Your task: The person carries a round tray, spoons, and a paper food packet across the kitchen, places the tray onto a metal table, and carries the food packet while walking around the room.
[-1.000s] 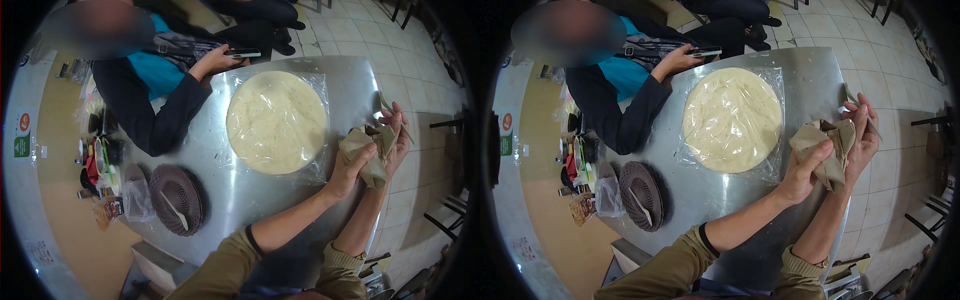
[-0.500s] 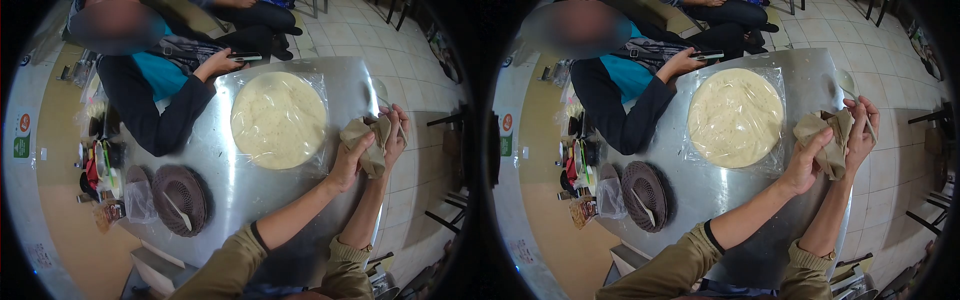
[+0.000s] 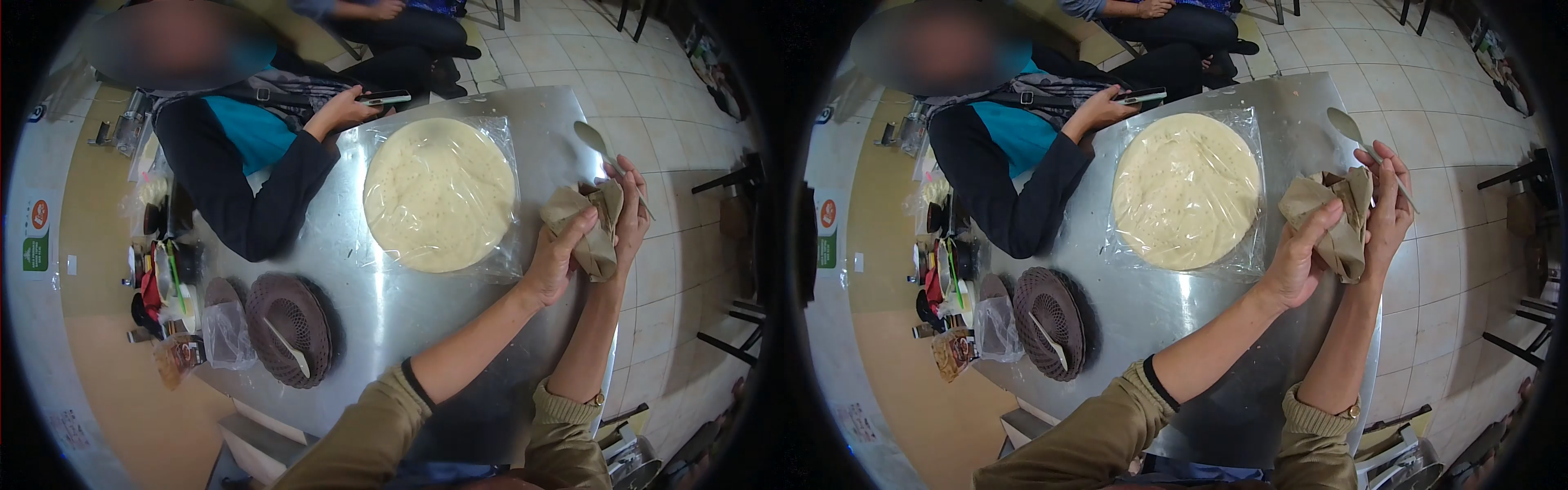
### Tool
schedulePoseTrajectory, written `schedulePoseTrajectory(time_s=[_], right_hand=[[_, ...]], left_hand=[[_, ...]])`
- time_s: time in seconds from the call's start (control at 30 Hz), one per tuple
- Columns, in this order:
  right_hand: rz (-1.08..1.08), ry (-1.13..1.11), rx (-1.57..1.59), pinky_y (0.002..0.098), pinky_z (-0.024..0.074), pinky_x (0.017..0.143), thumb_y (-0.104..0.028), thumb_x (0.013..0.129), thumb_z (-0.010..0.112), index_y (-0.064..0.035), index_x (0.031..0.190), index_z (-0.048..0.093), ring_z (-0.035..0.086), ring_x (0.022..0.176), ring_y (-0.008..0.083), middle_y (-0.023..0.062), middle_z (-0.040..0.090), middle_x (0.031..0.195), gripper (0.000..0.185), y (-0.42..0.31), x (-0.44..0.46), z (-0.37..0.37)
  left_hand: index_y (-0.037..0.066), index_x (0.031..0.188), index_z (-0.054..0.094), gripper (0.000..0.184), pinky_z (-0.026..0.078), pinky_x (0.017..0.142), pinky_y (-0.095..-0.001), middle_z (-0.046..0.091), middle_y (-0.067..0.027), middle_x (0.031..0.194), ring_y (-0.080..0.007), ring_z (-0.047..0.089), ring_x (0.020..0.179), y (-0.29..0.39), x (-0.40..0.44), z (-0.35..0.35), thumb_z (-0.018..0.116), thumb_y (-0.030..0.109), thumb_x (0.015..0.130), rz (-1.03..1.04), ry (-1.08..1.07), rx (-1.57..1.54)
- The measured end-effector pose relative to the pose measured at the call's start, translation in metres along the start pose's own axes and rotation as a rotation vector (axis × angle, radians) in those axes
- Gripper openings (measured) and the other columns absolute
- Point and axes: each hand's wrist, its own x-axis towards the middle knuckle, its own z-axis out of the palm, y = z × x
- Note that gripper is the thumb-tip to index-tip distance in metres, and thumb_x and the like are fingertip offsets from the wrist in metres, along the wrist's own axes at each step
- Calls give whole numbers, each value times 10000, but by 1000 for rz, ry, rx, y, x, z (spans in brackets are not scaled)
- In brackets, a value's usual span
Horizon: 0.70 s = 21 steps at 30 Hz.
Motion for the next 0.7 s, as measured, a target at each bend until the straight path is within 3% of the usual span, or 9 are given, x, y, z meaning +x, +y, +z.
schedulePoseTrajectory(time_s=[0.2, 0.3, 0.5, 0.7], right_hand=[[31, -12, -2, 255, 471, 683, -262, 906, 472, -5, 1068, 551, 570, 775, 125, 124, 611, 967, 314, 1, -2, -2], [7, -49, -1, 258, 474, 694, -257, 907, 463, 0, 1090, 543, 573, 776, 129, 125, 607, 972, 326, 5, -1, -1], [69, -81, 55, 247, 471, 711, -204, 908, 451, 10, 1127, 519, 568, 771, 121, 136, 599, 986, 314, 3, 2, 2], [84, -93, 47, 246, 470, 707, -189, 904, 465, 5, 1102, 525, 560, 778, 123, 135, 597, 977, 284, 5, 7, -4]], left_hand=[[37, 1077, 516, 329, 469, 705, -255, 582, -30, 921, -104, 588, 787, 0, 2, -2, 601, 251, 842, -12, -3, -32], [65, 1139, 465, 339, 473, 741, -270, 551, -16, 986, -106, 580, 846, -2, 4, -6, 539, 268, 877, -3, -25, 19], [49, 1086, 502, 306, 476, 693, -248, 577, -25, 926, -101, 601, 761, 5, 2, 0, 581, 235, 856, -39, 21, -67], [65, 1102, 491, 307, 440, 742, -225, 541, 7, 980, -50, 534, 877, 2, 5, -3, 584, 227, 858, -37, 5, -52]])
